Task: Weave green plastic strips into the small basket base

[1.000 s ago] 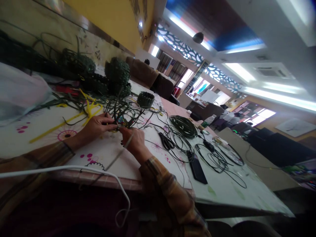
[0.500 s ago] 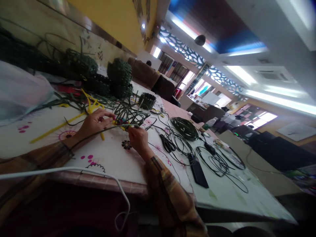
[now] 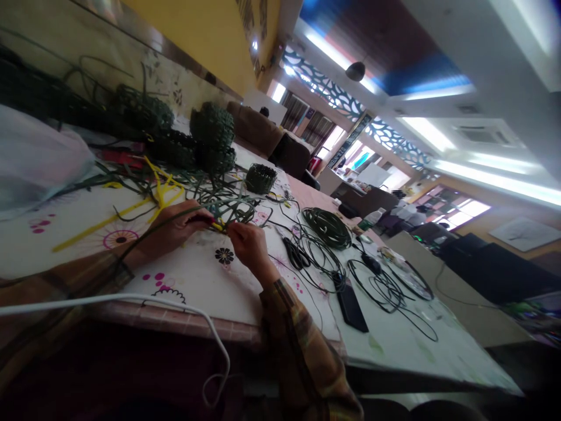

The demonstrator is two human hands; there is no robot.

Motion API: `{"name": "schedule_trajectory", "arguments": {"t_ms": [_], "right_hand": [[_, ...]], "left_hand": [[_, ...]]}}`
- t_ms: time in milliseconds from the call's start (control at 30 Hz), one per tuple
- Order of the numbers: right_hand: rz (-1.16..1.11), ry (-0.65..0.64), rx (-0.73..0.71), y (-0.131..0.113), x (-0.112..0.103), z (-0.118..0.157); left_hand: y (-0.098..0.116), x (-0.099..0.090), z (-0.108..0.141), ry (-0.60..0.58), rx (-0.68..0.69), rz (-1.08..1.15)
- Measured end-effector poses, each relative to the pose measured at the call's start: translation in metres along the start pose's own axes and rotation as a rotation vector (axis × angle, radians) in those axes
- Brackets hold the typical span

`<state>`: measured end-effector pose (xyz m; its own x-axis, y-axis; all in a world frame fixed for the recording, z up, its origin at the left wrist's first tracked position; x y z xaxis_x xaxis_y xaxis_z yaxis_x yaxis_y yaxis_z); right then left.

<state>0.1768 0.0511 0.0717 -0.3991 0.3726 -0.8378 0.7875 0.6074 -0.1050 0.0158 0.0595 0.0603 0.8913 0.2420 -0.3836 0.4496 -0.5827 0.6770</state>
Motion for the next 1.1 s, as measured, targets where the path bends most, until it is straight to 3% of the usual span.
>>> {"name": "schedule_trajectory", "arguments": {"t_ms": [133, 233, 367, 433, 567, 733, 900, 1100], "right_hand": [[0.031, -0.01, 0.001, -0.004, 0.001, 0.0], [0.089, -0.028, 0.006, -0.005, 0.004, -0.001], [0.15, -0.039, 0.008, -0.006, 0.007, -0.001], [0.165, -0.051, -0.006, -0.008, 0.01, -0.002], [0.173, -0.094, -0.068, -0.016, 0.019, -0.002], [0.156, -0.129, -0.156, -0.03, 0.026, 0.001], [0.165, -0.186, -0.13, -0.032, 0.031, 0.003], [0.148, -0.209, -0.098, -0.03, 0.031, 0.003]], "left_hand": [[0.004, -0.002, -0.003, 0.004, 0.0, 0.006], [0.01, -0.003, -0.004, 0.008, 0.075, -0.029], [0.022, -0.012, 0.0, 0.115, 0.196, -0.117], [0.023, -0.007, 0.004, 0.099, 0.202, -0.136], [0.006, 0.009, 0.007, -0.01, 0.051, -0.138], [-0.009, 0.008, 0.006, -0.009, -0.157, -0.052], [-0.008, 0.002, 0.009, 0.041, -0.225, -0.003], [-0.026, 0.011, 0.017, -0.025, -0.4, 0.132]]}}
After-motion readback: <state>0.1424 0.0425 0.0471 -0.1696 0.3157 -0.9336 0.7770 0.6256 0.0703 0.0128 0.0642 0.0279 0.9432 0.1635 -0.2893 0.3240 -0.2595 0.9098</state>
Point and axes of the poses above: each hand's wrist, its own z-axis away from the middle knuckle, its own x-axis out of the palm, y = z × x, the point moved 10 cm from there along -z, towards the middle knuckle, and after that the axes turned 7 degrees about y, right-handed, at the moved point
